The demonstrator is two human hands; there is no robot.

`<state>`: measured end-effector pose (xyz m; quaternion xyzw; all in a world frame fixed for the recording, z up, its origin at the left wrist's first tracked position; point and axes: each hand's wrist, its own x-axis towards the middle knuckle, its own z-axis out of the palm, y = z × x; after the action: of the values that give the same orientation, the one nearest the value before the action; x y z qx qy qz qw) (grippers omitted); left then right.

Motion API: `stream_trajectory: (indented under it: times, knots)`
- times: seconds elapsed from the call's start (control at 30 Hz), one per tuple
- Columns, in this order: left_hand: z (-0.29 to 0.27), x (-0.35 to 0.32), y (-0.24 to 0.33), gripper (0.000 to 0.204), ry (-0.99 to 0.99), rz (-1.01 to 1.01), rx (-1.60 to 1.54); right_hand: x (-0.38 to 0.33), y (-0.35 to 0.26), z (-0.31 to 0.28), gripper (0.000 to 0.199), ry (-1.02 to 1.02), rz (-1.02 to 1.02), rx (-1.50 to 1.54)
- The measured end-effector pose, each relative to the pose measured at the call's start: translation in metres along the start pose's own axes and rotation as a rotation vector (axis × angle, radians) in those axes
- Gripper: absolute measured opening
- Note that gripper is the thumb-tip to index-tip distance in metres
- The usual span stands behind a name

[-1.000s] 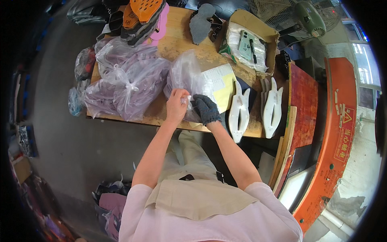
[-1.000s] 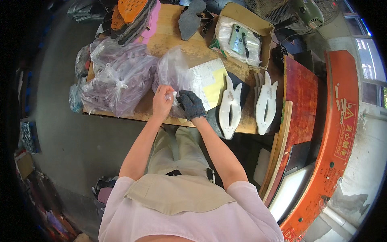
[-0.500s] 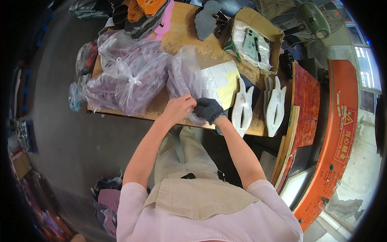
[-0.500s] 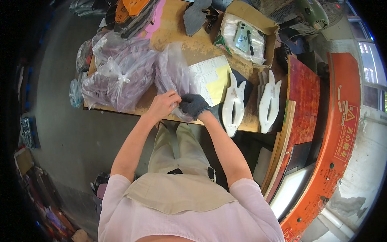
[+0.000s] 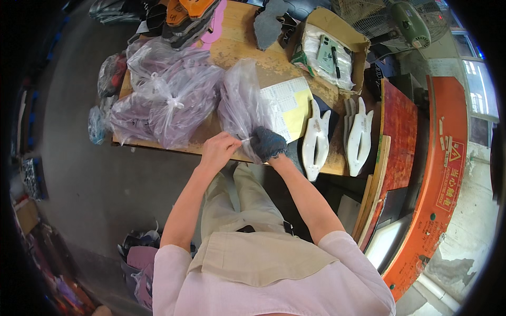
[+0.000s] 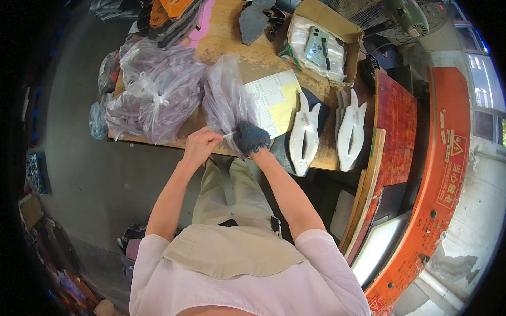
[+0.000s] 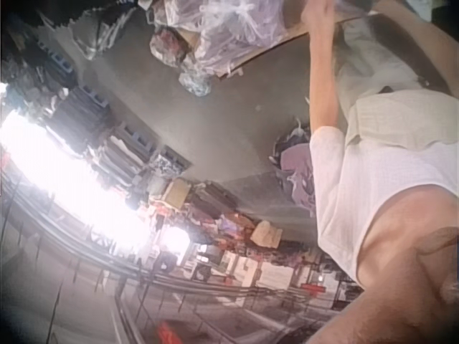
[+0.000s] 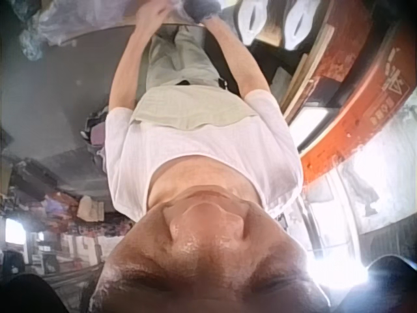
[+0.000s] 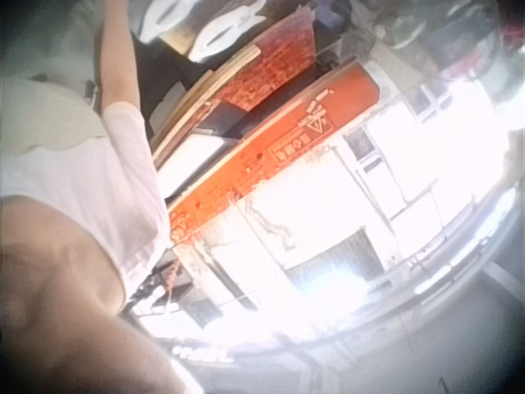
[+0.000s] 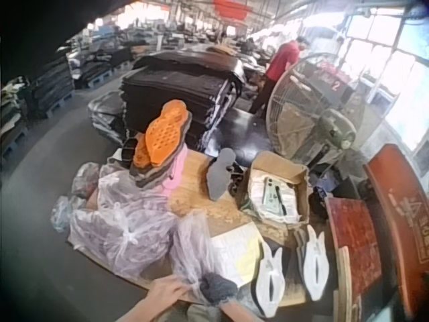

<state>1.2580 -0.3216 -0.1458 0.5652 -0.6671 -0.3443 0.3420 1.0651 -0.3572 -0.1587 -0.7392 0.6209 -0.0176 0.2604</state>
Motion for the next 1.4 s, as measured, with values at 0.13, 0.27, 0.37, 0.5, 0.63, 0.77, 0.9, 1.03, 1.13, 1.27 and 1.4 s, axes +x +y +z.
stream_trajectory:
  times: [0.13, 0.27, 0.37, 0.5, 0.63, 0.77, 0.9, 1.03, 1.13, 1.27, 1.4]
  knots:
    - [-0.006, -0.013, -0.001, 0.003, 0.007, 0.011, 0.033, 0.004, -0.004, 0.007, 0.021, -0.042, 0.017, 0.0]
    - [-0.002, -0.013, -0.008, 0.021, 0.003, -0.196, -0.241, 0.013, 0.004, -0.014, 0.032, -0.14, 0.061, 0.212]
    - [-0.003, -0.014, -0.014, 0.052, 0.08, -0.452, -0.542, 0.006, 0.002, -0.015, 0.065, -0.345, 0.029, 0.673]
    - [-0.005, -0.025, -0.005, 0.047, -0.038, -0.765, -0.976, -0.003, -0.029, 0.016, 0.06, -0.235, 0.005, 0.106]
    - [-0.024, -0.033, 0.015, 0.059, 0.057, -0.582, -0.937, 0.021, -0.065, -0.004, 0.074, -0.196, 0.253, 0.834]
    - [-0.064, -0.03, 0.018, 0.067, 0.154, -0.389, -1.017, 0.053, -0.142, -0.054, 0.072, 0.11, 0.067, 1.077]
    - [-0.108, -0.014, -0.001, 0.065, 0.408, -0.195, -0.975, 0.065, -0.204, -0.082, 0.062, -0.036, -0.175, 0.726]
    - [-0.134, -0.014, -0.031, 0.061, 0.633, -0.463, -0.766, 0.04, -0.198, -0.071, 0.055, -0.081, -0.153, 0.583]
    - [-0.136, -0.029, -0.051, 0.053, 0.728, -0.461, -0.569, 0.005, -0.134, -0.052, 0.056, -0.212, -0.086, 0.759]
    - [-0.114, -0.038, -0.052, 0.024, 0.608, -0.35, -0.409, -0.045, -0.038, -0.025, 0.047, -0.298, 0.005, 0.293]
    - [-0.054, -0.025, -0.017, 0.024, 0.02, -0.149, -0.14, -0.093, 0.034, -0.024, 0.045, -0.164, 0.343, 0.493]
